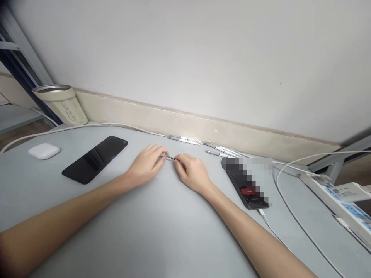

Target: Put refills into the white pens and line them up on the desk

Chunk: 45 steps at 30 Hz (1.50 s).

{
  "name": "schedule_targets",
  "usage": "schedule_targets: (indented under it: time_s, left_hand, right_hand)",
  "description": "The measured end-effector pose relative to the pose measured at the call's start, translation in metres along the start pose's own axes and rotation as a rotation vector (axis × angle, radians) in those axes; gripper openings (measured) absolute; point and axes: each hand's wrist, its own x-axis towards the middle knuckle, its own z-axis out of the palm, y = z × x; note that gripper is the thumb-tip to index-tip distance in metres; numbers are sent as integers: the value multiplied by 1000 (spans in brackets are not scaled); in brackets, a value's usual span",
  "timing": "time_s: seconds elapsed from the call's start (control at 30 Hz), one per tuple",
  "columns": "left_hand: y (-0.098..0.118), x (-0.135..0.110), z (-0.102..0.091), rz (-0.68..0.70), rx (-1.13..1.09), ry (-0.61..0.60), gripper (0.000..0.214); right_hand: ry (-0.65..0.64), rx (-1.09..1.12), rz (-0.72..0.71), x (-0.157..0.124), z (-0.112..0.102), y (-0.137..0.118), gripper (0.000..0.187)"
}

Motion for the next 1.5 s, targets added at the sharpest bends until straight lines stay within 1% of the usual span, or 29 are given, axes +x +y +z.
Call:
schedule_targets:
  time_s: [0.1,0.27,0.4,0.5,0.63,0.7,0.8,0.93,1.03,1.17,1.3,1.43,1.5]
  left_hand:
    - [-2,0,1,9,17,-3,25]
    - [-4,1,3,-5,19,-36,30]
    - [-5,1,3,6,11,-59,33]
    - [-5,1,4,18,-25,-70,32]
    - [-6,1,5,-51,-74,-66,26]
    - [-6,0,5,-53,-84,-68,24]
    - [-5,-1,4,-37,-109,-80,23]
    - [-3,-3,1,-35,-169,-110,22]
    - [-1,-3,-1,-13,-164,-96,19]
    - [2,-3,-5,52,-129,-63,15]
    - [3,-2,-7,93,-150,-62,15]
    - [3,-1,-6,88,-188,-48,18]
    - [3,1,-5,22,-194,-9,21]
  right_hand:
    - [21,7,-3,0,1,1,18]
    - [42,28,-24,-1,2,4,25]
    - [37,24,-34,-1,2,3,26]
    - [15,26,-54,-1,1,3,27]
    - [17,85,3,-2,1,5,22]
    - [14,98,14,-2,1,6,16]
    - [2,97,-25,-2,1,6,12]
    - [5,131,-75,-3,-1,5,15]
    - [-15,144,-75,-3,-2,4,16]
    - [-67,161,-60,-4,-2,3,17]
    - [-64,136,-58,-3,-3,1,17]
    - [-52,104,-58,-3,-2,1,17]
    - [-25,97,-51,-2,-2,1,17]
